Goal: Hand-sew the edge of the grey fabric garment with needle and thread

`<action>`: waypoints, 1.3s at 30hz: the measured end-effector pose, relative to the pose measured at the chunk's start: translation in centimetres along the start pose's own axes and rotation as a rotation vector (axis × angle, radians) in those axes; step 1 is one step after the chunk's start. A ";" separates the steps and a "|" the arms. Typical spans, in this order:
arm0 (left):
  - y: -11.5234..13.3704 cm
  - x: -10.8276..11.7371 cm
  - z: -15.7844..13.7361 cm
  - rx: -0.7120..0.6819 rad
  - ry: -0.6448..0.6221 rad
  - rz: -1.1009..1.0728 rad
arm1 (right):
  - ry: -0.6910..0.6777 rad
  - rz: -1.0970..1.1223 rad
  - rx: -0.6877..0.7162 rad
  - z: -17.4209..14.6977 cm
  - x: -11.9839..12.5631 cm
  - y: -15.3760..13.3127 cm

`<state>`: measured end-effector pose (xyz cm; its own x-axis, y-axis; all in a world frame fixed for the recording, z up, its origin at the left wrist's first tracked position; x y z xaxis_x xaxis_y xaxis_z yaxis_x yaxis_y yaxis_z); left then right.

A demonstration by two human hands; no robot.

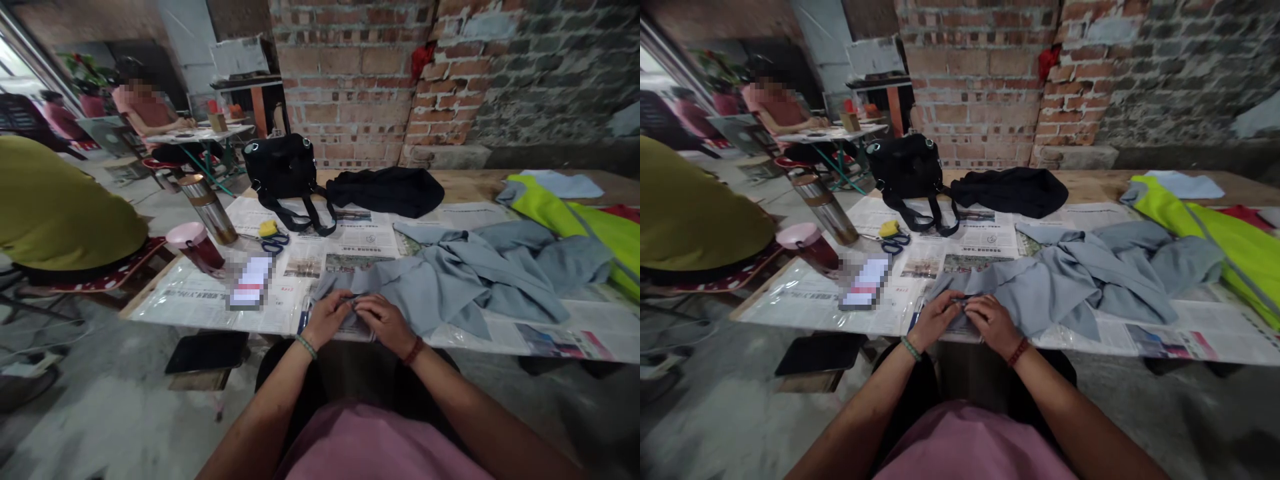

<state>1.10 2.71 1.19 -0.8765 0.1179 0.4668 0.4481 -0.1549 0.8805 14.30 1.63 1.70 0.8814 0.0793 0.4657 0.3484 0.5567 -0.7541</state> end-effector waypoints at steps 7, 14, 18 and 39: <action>0.0 0.3 0.1 -0.041 -0.012 -0.037 | 0.119 0.584 -0.529 0.2 0.2 3.1; -0.7 0.3 0.3 0.022 -0.019 0.027 | 0.326 0.790 -0.582 2.0 1.6 3.6; -0.7 0.2 0.4 0.007 -0.021 0.013 | 0.046 0.900 -0.600 4.6 2.2 2.3; -0.7 0.3 0.6 -0.012 -0.007 0.108 | 0.288 0.781 -0.246 13.3 9.0 2.7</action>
<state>0.67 3.45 0.77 -0.8218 0.1071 0.5596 0.5378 -0.1784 0.8240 18.95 14.84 10.06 0.9320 0.1336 -0.3370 -0.3600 0.2333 -0.9033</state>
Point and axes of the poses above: each hand's wrist, its own z-axis towards the middle knuckle, its own x-axis out of the back of the hand, y = z × x, the point moved 7 cm from there along z, towards the middle knuckle, and after that the axes turned 1 degree about -z, right-handed, at the moved point
